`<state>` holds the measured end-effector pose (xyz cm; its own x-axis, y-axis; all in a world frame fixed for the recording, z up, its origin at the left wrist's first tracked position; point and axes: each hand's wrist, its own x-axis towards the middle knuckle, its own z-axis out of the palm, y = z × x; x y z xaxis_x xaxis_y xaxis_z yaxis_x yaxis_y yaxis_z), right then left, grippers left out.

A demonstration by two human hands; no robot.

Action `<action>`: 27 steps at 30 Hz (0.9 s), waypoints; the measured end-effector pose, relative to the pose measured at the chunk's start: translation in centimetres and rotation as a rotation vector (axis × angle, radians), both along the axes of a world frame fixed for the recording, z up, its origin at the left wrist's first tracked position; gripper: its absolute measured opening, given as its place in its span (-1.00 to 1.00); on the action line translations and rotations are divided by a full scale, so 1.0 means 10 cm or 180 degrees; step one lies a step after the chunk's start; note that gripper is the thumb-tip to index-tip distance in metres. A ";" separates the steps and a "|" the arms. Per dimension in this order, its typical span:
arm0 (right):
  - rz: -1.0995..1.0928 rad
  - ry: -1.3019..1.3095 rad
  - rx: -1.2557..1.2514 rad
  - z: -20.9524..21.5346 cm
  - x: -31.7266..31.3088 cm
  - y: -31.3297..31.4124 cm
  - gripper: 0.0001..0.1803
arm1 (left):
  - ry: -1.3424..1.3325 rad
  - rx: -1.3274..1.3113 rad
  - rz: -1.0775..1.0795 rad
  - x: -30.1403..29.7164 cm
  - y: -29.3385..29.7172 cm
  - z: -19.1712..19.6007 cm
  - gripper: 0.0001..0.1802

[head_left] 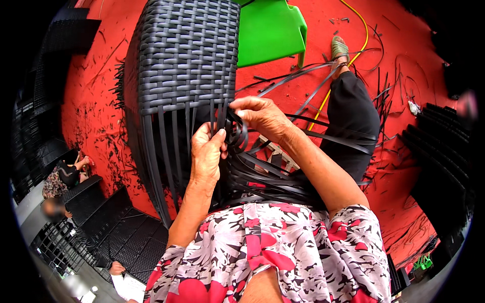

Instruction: The person weaves black plastic strips through a metal furniture frame by hand, pulling the strips tight and tucking the ends into the existing weave.

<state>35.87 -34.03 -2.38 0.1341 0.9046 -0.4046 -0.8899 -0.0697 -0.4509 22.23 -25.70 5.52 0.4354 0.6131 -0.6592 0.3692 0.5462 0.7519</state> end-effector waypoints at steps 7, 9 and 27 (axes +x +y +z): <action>0.0248 -0.0968 0.0195 0.11 0.05 0.10 -0.79 | -0.0043 -0.0086 -0.0150 -0.08 0.07 0.09 -0.85; 0.0266 -0.1024 0.0394 0.08 0.09 0.13 -0.86 | -0.0225 -0.0356 -0.0113 -0.07 0.10 0.13 -0.76; 0.0338 -0.4245 0.1244 0.30 0.27 0.11 -0.74 | -0.0166 -0.0637 -0.0246 0.03 0.18 0.14 -0.79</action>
<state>38.59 -32.91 0.61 0.1385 0.9581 0.2508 0.2230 0.2166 -0.9505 22.56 -23.86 6.93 0.5126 0.4359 -0.7397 0.3793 0.6580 0.6505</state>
